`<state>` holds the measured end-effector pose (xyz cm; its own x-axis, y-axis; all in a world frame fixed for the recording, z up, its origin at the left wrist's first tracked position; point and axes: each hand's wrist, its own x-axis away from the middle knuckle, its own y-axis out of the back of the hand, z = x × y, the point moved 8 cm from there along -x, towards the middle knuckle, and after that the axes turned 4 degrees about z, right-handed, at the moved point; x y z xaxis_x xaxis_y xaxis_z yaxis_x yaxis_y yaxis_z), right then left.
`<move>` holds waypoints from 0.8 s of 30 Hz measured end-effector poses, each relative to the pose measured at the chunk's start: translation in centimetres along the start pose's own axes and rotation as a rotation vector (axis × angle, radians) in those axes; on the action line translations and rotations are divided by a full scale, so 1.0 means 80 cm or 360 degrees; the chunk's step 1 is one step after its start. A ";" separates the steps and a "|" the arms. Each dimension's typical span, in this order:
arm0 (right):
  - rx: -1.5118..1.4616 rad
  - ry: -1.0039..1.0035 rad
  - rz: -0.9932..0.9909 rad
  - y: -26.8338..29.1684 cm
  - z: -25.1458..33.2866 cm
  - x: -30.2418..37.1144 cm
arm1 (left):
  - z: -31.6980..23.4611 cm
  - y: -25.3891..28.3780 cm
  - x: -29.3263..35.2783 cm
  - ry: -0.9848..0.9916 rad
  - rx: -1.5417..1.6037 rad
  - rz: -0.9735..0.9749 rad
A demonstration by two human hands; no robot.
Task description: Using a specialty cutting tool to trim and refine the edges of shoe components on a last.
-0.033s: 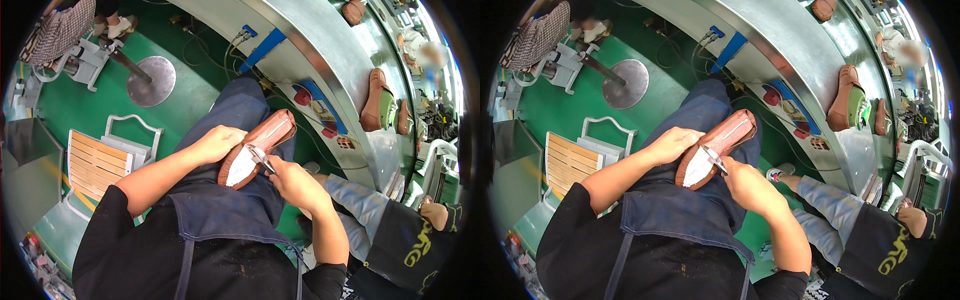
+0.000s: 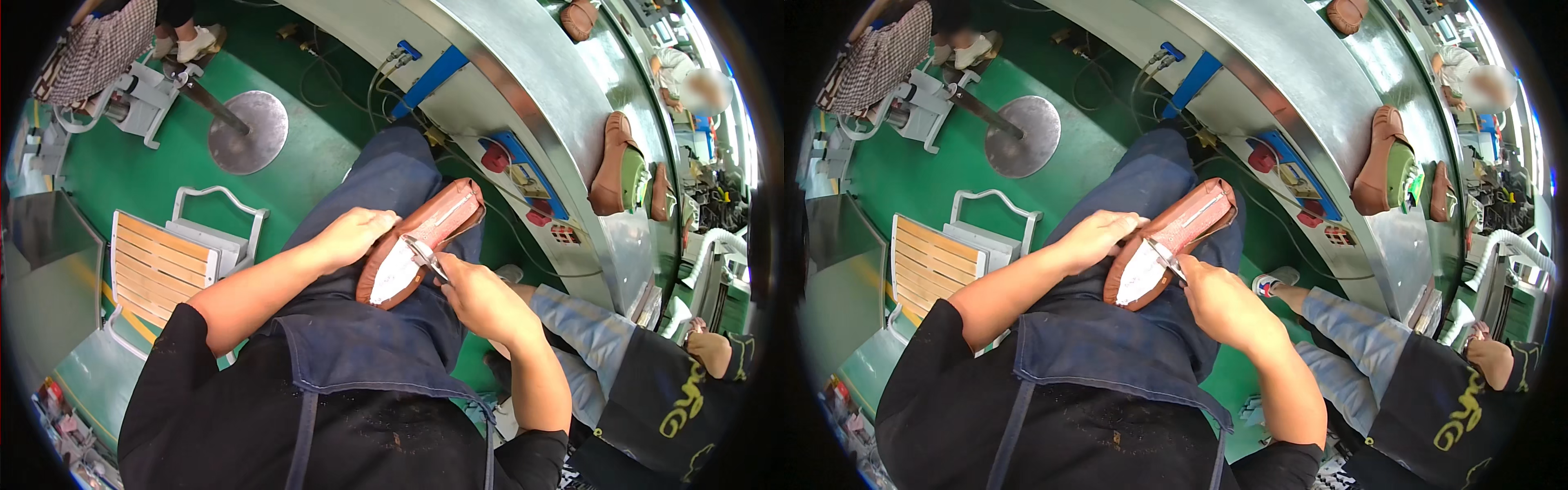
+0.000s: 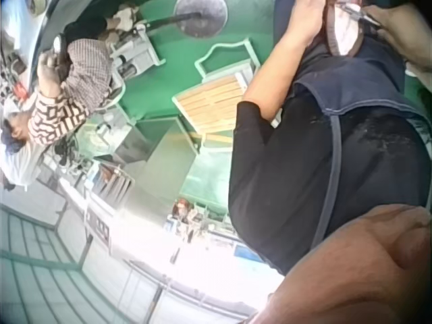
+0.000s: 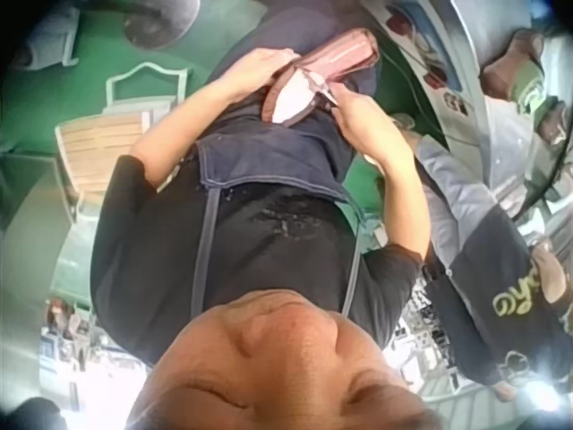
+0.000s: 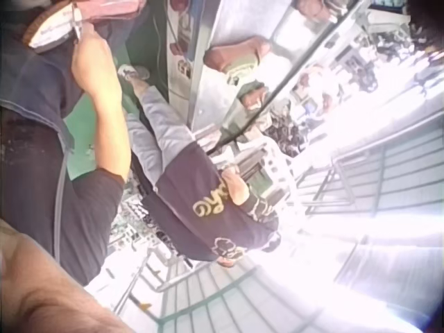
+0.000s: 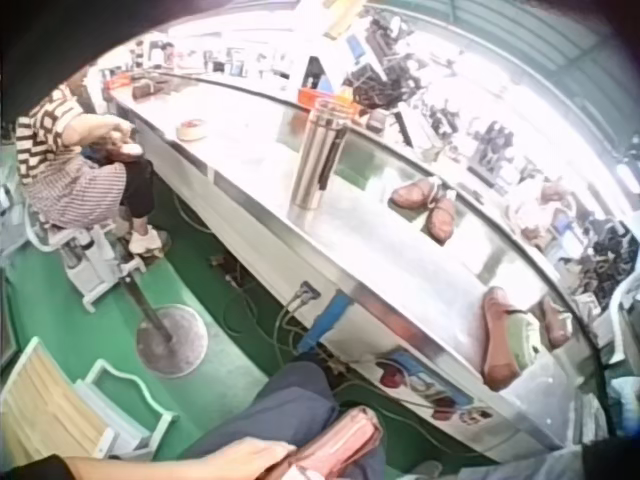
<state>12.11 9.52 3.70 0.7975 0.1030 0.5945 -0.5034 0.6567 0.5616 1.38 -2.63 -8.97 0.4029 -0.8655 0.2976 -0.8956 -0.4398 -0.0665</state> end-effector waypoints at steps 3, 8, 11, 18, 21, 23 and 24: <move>0.0385 -0.0064 -0.0038 0.009 0.011 -0.007 | 0.046 -0.028 0.023 0.0752 0.1327 -0.0104; 0.0727 0.0026 -0.0022 0.011 0.028 -0.018 | 0.062 -0.056 0.020 0.0860 0.1747 0.0132; 0.0834 0.0082 0.0023 0.013 0.026 -0.023 | 0.059 -0.059 0.019 0.0912 0.1766 0.0152; 0.0369 0.0347 -0.0175 -0.002 -0.018 -0.016 | 0.061 -0.063 0.015 0.0919 0.1706 0.0153; 0.0283 0.0380 -0.0294 -0.011 -0.025 -0.012 | 0.065 -0.062 0.016 0.0955 0.1642 0.0170; 0.0279 0.0384 -0.0302 -0.009 -0.025 -0.010 | 0.069 -0.064 0.015 0.0944 0.1654 0.0184; 0.0278 0.0397 -0.0307 -0.008 -0.024 -0.010 | 0.066 -0.063 0.014 0.0927 0.1669 0.0188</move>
<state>12.43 10.47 1.79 0.9290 0.1830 0.3215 -0.3680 0.5464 0.7523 7.37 -2.67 -13.35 -0.0586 -0.7943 0.6047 -0.2237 -0.5799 -0.7834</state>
